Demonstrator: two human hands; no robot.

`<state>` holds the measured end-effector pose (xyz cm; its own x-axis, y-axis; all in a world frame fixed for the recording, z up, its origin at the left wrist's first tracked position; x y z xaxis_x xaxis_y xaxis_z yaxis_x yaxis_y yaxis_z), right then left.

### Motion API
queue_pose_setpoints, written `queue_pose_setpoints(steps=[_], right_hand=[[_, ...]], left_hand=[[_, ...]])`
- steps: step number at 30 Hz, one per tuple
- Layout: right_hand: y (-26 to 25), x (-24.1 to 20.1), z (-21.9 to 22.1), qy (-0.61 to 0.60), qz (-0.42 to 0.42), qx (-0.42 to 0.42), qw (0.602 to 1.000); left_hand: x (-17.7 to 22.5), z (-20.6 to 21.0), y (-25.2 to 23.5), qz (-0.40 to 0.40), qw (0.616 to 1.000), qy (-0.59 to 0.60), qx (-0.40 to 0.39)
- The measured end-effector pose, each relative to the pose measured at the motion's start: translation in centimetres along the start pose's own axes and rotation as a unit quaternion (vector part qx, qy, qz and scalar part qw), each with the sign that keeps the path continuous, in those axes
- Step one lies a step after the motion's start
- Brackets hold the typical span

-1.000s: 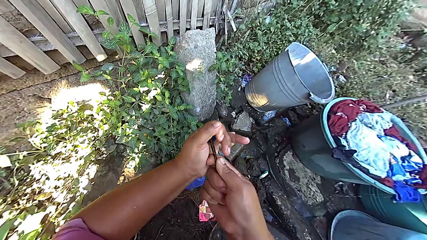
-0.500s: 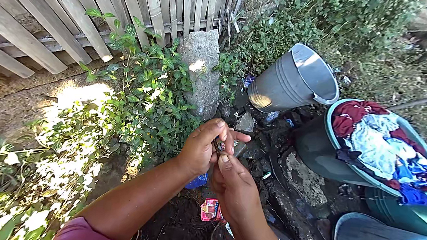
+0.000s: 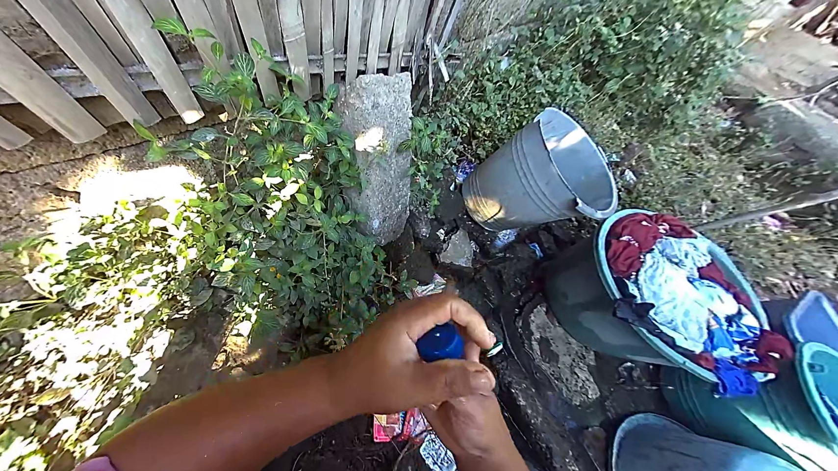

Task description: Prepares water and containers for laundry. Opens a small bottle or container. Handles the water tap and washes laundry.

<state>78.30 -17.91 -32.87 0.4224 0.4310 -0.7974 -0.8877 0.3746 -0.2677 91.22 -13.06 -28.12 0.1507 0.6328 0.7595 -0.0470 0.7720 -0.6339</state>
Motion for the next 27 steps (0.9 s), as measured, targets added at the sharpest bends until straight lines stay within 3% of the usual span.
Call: queue_pose_setpoints(steps=[6, 9, 11, 15, 16, 17, 18, 20, 22, 23, 25, 26, 27], right_hand=[[0.0, 0.5, 0.1, 0.028, -0.012, -0.024, 0.999], [0.1, 0.3, 0.0, 0.159, -0.055, 0.013, 0.986], [0.3, -0.1, -0.2, 0.326, -0.1, 0.082, 0.936], [0.6, -1.7, 1.1, 0.62, -0.161, 0.173, 0.748], [0.6, -1.9, 1.4, 0.652, -0.162, 0.184, 0.718], [0.7, -2.1, 1.8, 0.656, -0.157, 0.188, 0.714], [0.8, -2.2, 2.0, 0.634, -0.143, 0.187, 0.737], [0.8, -2.0, 2.5, 0.505, -0.075, 0.191, 0.838], [0.7, -1.6, 2.9, 0.268, 0.019, 0.182, 0.946], [0.7, -1.6, 3.1, 0.144, 0.068, 0.169, 0.973], [0.8, -1.5, 3.1, -0.046, 0.138, 0.139, 0.98], [0.9, -1.5, 3.1, -0.071, 0.148, 0.136, 0.977], [0.9, -1.5, 3.0, -0.023, 0.13, 0.148, 0.98]], left_hand=[[-0.8, -0.6, 0.2, 0.019, 0.992, 0.115, -0.043], [-0.6, -0.7, 0.3, -0.016, 0.996, 0.086, -0.021], [-0.5, -0.8, 0.3, -0.047, 0.998, 0.039, 0.008], [-0.4, -0.7, 0.2, -0.132, 0.989, -0.011, 0.07], [-0.4, -0.6, 0.1, -0.147, 0.986, -0.014, 0.08], [-0.3, -0.5, 0.0, -0.153, 0.985, -0.01, 0.085], [-0.3, -0.4, -0.1, -0.149, 0.985, 0.001, 0.084], [-0.2, -0.3, -0.2, -0.13, 0.988, 0.035, 0.075], [-0.3, -0.3, -0.3, -0.123, 0.989, 0.064, 0.06], [-0.3, -0.3, -0.4, -0.125, 0.988, 0.076, 0.052], [-0.3, -0.3, -0.3, -0.139, 0.985, 0.096, 0.044], [-0.3, -0.3, -0.3, -0.149, 0.982, 0.106, 0.044], [-0.4, -0.2, -0.3, -0.157, 0.98, 0.114, 0.046]])
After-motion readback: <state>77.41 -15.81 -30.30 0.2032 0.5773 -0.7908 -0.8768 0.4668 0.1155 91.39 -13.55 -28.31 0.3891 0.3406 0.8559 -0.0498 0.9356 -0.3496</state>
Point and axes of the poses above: each hand's wrist, its own y-axis away from the middle knuckle, its own z-axis out of the palm, x = y × z, the point moved 2 cm from there along -y, towards the middle knuckle, and after that the axes turned 2 degrees about -x, right-handed, at the moved point
